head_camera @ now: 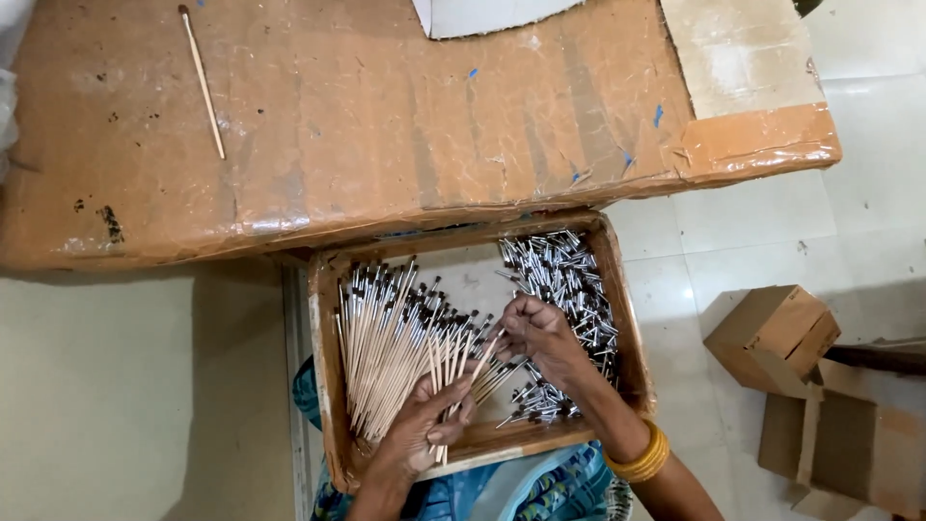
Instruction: Sorting wooden matchsticks from a bulk container into groups or bundles in a workshop environment.
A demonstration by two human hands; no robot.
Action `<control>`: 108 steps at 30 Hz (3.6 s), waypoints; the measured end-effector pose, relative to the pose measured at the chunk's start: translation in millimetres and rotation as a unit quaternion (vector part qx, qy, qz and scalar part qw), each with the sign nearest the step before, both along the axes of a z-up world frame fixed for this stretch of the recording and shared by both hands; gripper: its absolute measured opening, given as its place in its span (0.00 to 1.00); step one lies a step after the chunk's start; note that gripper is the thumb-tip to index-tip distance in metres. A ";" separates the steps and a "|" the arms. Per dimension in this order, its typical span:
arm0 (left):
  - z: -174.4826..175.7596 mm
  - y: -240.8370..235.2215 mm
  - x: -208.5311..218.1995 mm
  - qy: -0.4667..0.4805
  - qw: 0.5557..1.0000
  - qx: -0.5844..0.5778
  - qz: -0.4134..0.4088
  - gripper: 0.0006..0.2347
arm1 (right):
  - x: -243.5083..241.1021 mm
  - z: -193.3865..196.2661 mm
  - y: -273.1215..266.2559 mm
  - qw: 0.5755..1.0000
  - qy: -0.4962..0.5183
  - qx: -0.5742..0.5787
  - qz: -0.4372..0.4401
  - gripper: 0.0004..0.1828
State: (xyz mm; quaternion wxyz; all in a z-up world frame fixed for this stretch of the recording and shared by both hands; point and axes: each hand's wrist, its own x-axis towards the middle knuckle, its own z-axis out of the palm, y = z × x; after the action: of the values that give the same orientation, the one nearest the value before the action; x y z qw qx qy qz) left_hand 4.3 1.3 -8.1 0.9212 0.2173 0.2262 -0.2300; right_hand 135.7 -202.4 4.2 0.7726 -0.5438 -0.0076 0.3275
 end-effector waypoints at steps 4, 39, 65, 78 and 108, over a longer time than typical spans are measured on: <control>-5.2 -1.5 -2.5 0.020 1.000 -0.008 -0.014 0.11 | -5.2 -9.6 -5.9 0.999 -0.036 0.001 0.040 0.05; -1.0 1.2 1.9 0.005 0.999 0.032 -0.025 0.15 | -0.8 -11.5 -3.9 1.000 -0.005 0.021 -0.002 0.06; -32.3 15.7 -33.8 -0.094 0.817 0.551 -0.140 0.16 | 93.8 -99.5 22.8 0.508 -0.679 -0.526 0.065 0.16; -7.7 22.4 -15.7 -0.034 0.972 0.230 -0.030 0.13 | 41.9 -25.1 -4.7 0.860 -0.385 -0.336 -0.004 0.10; -16.0 16.6 -28.0 -0.136 0.771 0.620 -0.057 0.11 | 53.0 -33.2 52.9 0.658 -0.518 -0.507 0.204 0.16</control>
State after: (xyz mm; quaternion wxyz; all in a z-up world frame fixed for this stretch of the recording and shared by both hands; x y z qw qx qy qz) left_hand -23.7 17.9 -24.1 0.5933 0.7824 0.1798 -0.0598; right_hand 188.7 -149.4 -29.0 0.1623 -0.9176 -0.3502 0.0948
